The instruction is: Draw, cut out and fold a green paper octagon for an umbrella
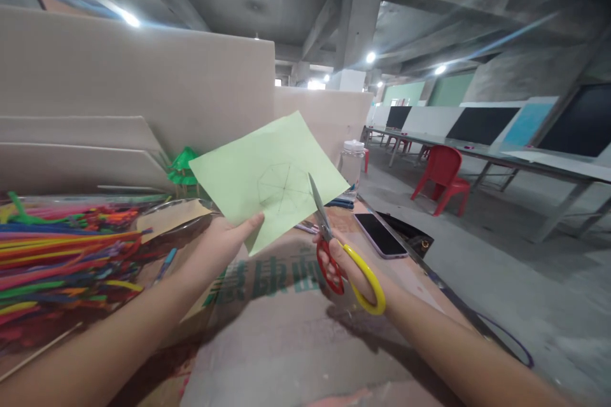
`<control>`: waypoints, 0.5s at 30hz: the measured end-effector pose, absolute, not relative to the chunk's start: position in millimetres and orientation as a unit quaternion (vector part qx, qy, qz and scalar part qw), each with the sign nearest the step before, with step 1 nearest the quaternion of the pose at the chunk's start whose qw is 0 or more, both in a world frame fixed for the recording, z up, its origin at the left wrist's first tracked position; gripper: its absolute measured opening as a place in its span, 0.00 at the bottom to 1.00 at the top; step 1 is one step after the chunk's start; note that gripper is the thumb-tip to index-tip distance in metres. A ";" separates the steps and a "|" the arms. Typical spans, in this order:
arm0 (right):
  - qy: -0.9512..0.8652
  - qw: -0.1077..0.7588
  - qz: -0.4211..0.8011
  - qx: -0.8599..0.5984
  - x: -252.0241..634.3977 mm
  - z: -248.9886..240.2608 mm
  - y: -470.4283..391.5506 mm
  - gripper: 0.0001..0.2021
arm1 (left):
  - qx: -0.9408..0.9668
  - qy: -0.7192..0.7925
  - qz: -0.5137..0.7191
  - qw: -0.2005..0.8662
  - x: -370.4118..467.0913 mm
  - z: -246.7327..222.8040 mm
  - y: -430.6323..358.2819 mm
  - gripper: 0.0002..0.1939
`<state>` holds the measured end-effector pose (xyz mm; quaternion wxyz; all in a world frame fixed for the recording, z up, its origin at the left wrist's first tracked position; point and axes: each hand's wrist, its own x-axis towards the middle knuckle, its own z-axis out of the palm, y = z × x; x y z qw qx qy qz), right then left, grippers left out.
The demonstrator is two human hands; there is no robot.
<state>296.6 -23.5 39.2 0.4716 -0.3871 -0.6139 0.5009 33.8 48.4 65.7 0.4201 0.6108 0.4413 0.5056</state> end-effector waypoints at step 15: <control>-0.589 0.494 0.508 -0.389 295.4 36.7 -21.8 0.30 | 0.637 0.394 0.512 0.421 31.5 71.9 47.1 0.22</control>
